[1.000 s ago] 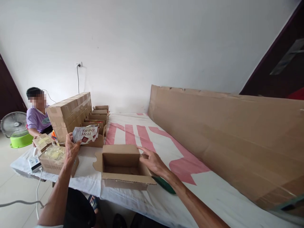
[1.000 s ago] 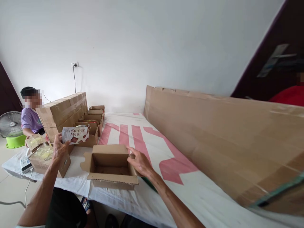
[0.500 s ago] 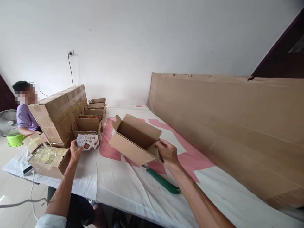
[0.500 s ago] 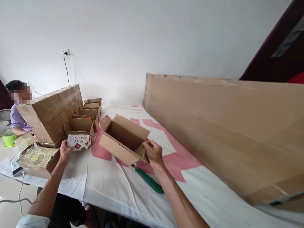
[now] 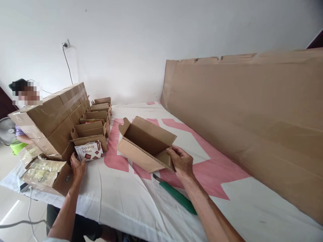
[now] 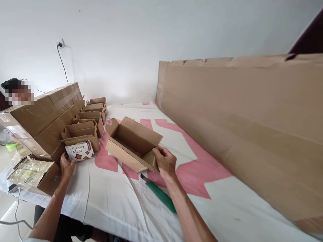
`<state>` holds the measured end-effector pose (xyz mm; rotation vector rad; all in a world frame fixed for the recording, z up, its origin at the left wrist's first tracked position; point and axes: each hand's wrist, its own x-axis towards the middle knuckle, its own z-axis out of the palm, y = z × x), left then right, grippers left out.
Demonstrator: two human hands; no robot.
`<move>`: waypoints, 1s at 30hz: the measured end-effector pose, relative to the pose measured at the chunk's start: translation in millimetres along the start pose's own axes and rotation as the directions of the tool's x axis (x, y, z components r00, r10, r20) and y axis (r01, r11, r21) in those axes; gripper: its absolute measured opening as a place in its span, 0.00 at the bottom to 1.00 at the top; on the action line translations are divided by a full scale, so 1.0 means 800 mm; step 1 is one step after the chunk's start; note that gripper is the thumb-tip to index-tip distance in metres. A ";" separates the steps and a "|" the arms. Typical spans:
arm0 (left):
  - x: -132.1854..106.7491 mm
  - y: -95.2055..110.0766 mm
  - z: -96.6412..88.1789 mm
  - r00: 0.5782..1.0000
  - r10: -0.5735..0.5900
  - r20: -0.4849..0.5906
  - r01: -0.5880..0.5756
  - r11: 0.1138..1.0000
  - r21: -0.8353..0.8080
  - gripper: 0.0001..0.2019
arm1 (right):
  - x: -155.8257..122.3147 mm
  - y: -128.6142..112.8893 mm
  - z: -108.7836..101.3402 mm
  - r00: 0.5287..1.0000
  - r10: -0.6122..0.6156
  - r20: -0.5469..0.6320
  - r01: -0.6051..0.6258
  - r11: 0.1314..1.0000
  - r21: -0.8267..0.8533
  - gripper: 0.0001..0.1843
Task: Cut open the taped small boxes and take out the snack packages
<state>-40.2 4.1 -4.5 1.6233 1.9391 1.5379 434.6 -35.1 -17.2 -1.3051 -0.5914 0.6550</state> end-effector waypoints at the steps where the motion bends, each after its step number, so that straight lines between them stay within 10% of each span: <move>1: -0.010 0.003 0.001 0.999 0.041 -0.020 -0.039 0.996 0.075 0.39 | 0.000 0.002 0.001 1.000 0.000 0.000 0.000 1.000 0.001 0.27; 8: -0.040 0.029 0.035 0.984 0.161 0.080 -0.180 0.899 0.399 0.37 | -0.006 0.014 0.003 0.999 -0.006 0.044 0.003 0.998 0.061 0.28; 17: 0.026 0.008 0.033 0.984 0.106 0.143 -0.163 0.860 0.484 0.37 | -0.006 0.025 -0.007 0.993 0.004 0.117 -0.017 0.994 0.111 0.29; 30: 0.013 0.029 0.072 0.964 0.188 0.187 -0.262 0.787 0.559 0.34 | -0.009 0.023 -0.007 0.979 0.030 0.201 -0.059 0.988 0.140 0.31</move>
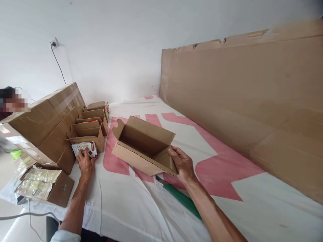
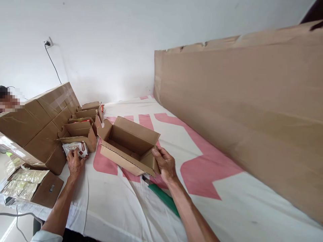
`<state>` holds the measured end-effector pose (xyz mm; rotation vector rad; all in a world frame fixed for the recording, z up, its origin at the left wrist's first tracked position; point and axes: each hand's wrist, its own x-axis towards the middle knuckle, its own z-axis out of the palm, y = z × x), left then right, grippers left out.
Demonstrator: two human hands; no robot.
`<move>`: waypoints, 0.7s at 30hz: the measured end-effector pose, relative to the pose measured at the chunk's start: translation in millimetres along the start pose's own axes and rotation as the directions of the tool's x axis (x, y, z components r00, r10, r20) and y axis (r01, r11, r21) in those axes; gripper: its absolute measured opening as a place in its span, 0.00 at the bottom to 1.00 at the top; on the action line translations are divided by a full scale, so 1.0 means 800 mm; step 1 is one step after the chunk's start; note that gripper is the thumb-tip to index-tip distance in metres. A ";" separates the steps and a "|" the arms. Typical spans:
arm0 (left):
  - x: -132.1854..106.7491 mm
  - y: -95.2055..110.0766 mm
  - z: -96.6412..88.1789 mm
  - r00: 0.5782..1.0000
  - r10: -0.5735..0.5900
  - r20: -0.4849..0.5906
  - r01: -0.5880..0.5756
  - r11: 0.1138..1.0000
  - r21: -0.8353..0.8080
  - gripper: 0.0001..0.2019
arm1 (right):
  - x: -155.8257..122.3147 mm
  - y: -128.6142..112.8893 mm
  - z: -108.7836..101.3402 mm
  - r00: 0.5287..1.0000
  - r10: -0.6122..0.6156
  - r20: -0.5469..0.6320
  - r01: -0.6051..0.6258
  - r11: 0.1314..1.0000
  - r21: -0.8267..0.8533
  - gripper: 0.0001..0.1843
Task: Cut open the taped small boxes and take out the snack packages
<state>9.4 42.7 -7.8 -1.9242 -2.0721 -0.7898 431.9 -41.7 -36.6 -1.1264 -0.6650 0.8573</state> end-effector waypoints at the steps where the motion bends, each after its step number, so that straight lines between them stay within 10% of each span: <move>1: 0.005 0.002 0.003 1.000 -0.007 0.009 0.007 1.000 0.004 0.34 | 0.000 0.000 -0.001 1.000 -0.002 0.007 0.002 1.000 -0.008 0.32; 21: 0.088 0.043 0.031 0.996 -0.068 0.056 0.065 0.996 0.058 0.35 | -0.004 -0.019 0.004 0.998 0.053 0.036 -0.053 0.999 -0.008 0.39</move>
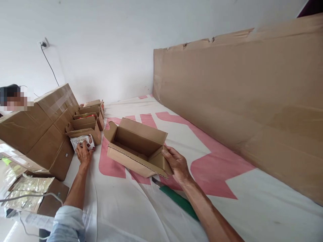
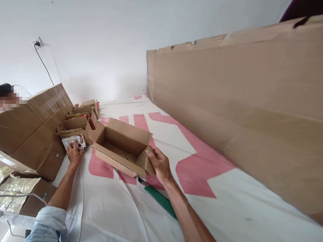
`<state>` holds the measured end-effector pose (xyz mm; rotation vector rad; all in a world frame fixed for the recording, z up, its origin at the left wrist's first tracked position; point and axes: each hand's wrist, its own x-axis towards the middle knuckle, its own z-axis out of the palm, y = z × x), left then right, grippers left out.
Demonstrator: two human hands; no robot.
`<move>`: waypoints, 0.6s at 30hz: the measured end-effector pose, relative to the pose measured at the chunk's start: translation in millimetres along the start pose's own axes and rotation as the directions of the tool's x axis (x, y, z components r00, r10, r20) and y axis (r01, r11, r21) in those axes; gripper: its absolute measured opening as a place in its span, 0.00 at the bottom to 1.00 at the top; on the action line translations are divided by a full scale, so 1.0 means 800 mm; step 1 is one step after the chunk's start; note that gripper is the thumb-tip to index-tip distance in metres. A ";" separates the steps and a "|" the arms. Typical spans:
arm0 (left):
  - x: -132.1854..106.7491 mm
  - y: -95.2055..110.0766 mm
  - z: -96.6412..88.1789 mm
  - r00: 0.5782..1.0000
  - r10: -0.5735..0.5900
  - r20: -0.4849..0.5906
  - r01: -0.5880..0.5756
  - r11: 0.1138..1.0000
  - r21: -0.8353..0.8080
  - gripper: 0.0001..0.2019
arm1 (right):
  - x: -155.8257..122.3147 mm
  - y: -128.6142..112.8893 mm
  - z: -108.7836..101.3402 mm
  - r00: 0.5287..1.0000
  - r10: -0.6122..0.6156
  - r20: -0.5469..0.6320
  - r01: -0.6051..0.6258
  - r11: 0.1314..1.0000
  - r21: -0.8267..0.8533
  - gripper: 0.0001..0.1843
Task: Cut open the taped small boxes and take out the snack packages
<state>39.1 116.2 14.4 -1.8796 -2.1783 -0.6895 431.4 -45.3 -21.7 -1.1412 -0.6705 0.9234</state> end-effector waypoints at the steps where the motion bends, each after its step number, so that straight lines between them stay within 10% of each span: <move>1: 0.005 0.003 0.001 1.000 -0.003 0.009 0.003 1.000 0.002 0.35 | 0.000 0.000 0.000 1.000 0.000 0.000 0.000 1.000 -0.002 0.39; 18: 0.054 0.028 0.002 0.995 -0.042 0.092 0.041 0.999 0.014 0.34 | 0.001 0.004 -0.004 0.996 -0.064 0.056 0.070 0.991 -0.110 0.39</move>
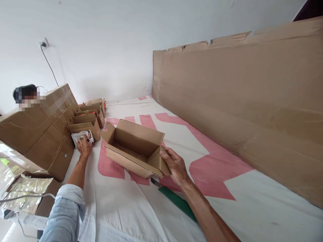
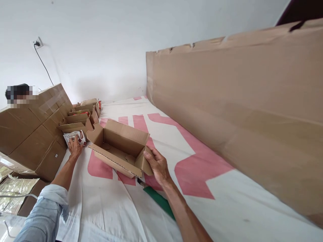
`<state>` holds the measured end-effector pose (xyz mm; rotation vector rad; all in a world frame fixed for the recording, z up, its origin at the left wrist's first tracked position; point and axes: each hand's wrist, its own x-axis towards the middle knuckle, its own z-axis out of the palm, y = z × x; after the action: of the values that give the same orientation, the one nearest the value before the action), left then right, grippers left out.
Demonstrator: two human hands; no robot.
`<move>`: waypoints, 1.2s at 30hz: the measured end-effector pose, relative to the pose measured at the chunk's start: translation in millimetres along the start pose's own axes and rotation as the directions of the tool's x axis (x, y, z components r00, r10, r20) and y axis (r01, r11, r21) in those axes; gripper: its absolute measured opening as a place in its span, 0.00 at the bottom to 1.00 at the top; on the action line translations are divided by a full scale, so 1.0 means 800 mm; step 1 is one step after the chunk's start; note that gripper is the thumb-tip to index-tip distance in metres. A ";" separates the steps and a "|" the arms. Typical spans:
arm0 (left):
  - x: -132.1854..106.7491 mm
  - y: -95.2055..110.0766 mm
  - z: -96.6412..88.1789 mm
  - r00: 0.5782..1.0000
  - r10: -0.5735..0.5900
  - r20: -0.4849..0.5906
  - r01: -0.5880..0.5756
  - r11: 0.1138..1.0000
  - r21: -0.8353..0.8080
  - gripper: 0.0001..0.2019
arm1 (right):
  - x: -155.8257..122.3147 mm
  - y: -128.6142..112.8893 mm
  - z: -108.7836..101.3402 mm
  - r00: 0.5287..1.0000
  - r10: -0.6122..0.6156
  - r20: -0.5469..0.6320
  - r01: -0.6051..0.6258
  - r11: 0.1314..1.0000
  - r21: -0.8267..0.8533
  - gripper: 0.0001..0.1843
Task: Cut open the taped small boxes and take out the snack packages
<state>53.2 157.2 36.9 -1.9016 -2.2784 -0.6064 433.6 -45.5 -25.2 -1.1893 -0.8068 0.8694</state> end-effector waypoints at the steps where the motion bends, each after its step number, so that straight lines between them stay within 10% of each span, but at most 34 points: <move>1: -0.001 0.000 -0.004 1.000 0.008 0.011 -0.008 1.000 -0.005 0.34 | -0.001 -0.001 0.000 1.000 0.001 0.000 -0.001 1.000 -0.001 0.39; 11: -0.016 0.044 -0.101 0.946 0.324 -0.013 -0.321 0.929 -0.185 0.29 | 0.000 -0.004 0.014 0.999 -0.021 0.051 0.022 0.999 -0.023 0.34; 18: -0.099 0.115 -0.172 0.531 0.790 0.306 -0.690 0.613 -0.385 0.22 | -0.001 -0.005 0.018 0.994 -0.102 0.044 0.105 0.992 -0.069 0.35; 22: -0.134 0.127 -0.159 0.419 0.786 0.455 -0.777 0.570 -0.269 0.33 | -0.003 -0.004 0.023 0.991 -0.118 0.061 0.123 0.990 -0.076 0.34; 36: -0.161 0.141 -0.113 0.550 0.796 0.250 -0.829 0.556 0.056 0.16 | -0.002 0.022 0.019 0.971 -0.211 0.113 0.234 0.939 -0.251 0.31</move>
<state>174.1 20.8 102.2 -2.6659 -1.1389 -0.0713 417.1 -37.9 -39.7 -1.2675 -1.1307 0.6419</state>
